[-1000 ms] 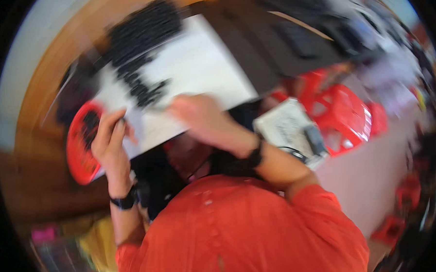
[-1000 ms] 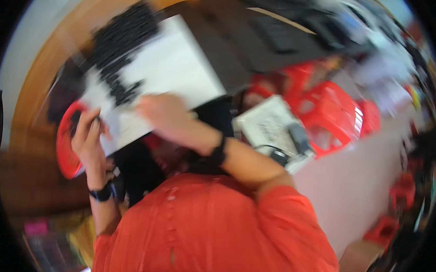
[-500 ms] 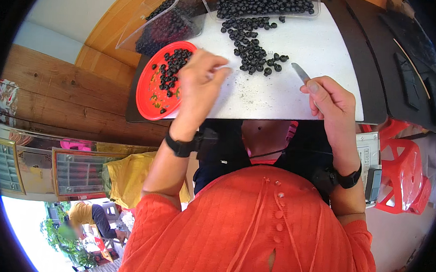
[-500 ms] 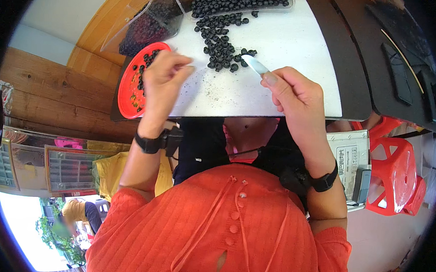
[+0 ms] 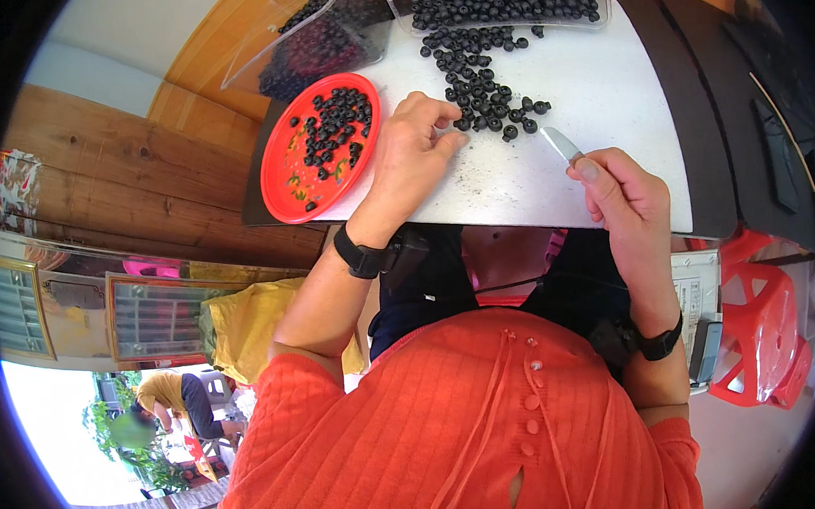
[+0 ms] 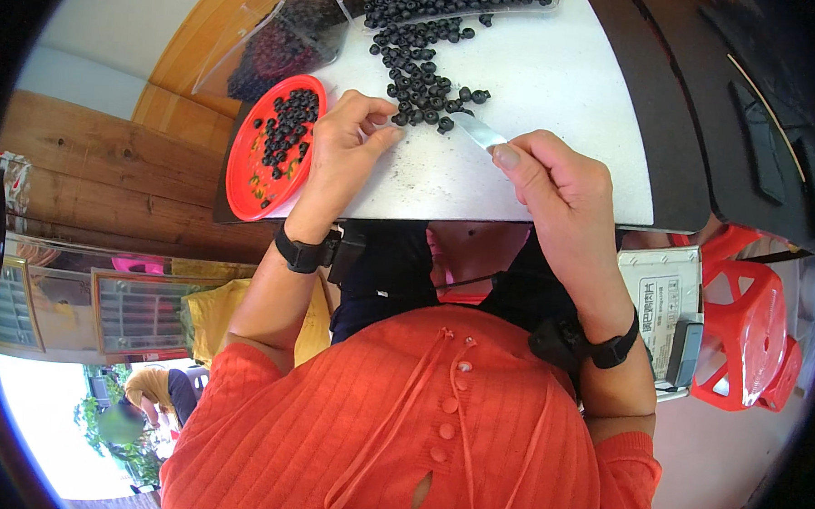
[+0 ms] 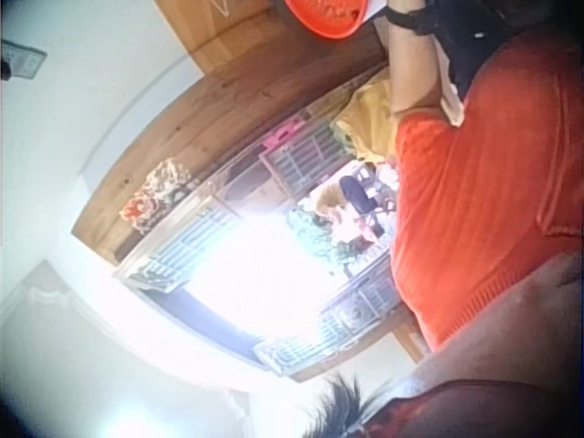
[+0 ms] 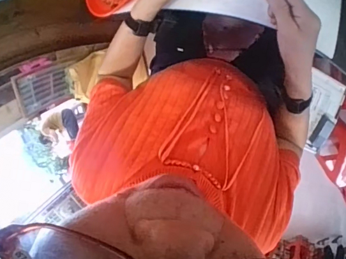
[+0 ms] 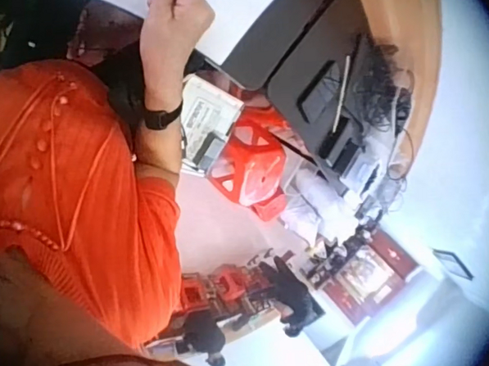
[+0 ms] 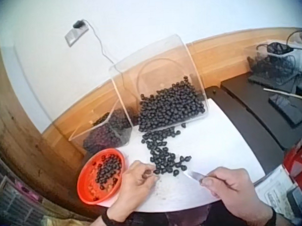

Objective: Trim and sort small black rubber or plastic parts using a small blade at a workshop table.

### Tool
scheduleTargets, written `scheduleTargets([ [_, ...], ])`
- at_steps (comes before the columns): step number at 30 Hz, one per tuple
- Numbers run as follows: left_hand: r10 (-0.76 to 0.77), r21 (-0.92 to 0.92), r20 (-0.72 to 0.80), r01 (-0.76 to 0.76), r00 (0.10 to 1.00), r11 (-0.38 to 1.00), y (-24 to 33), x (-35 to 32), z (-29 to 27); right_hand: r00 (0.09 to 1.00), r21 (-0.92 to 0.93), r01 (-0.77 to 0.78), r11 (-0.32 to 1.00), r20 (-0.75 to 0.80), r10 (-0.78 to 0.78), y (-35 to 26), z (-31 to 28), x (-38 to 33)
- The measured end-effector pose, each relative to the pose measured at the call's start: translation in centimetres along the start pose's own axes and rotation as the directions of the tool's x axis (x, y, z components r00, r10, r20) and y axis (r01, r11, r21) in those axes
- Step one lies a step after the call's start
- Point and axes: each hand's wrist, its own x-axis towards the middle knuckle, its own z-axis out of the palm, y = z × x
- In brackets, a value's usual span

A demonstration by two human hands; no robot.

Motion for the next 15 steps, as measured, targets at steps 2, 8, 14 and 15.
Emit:
scheduleTargets([
  [2,0.03,0.021,-0.018,-0.03,0.999,0.999,-0.4,0.1,0.1,1.0,-0.02,0.007,1.0,0.004,-0.007,0.2,0.2,0.1],
  [8,0.159,0.294,-0.006,-0.15,0.987,0.944,0.5,0.5,0.1,1.0,-0.067,0.01,0.998,-0.006,-0.01,0.2,0.5,0.2],
  [14,0.118,0.331,0.048,-0.127,0.992,0.935,1.2,-0.4,-0.3,0.999,-0.134,0.041,0.99,-0.008,-0.043,0.7,0.5,0.2],
  [15,0.148,0.318,0.06,-0.159,0.987,0.935,1.1,-0.8,-0.2,0.999,-0.142,0.049,0.989,-0.006,-0.051,0.7,0.5,0.2],
])
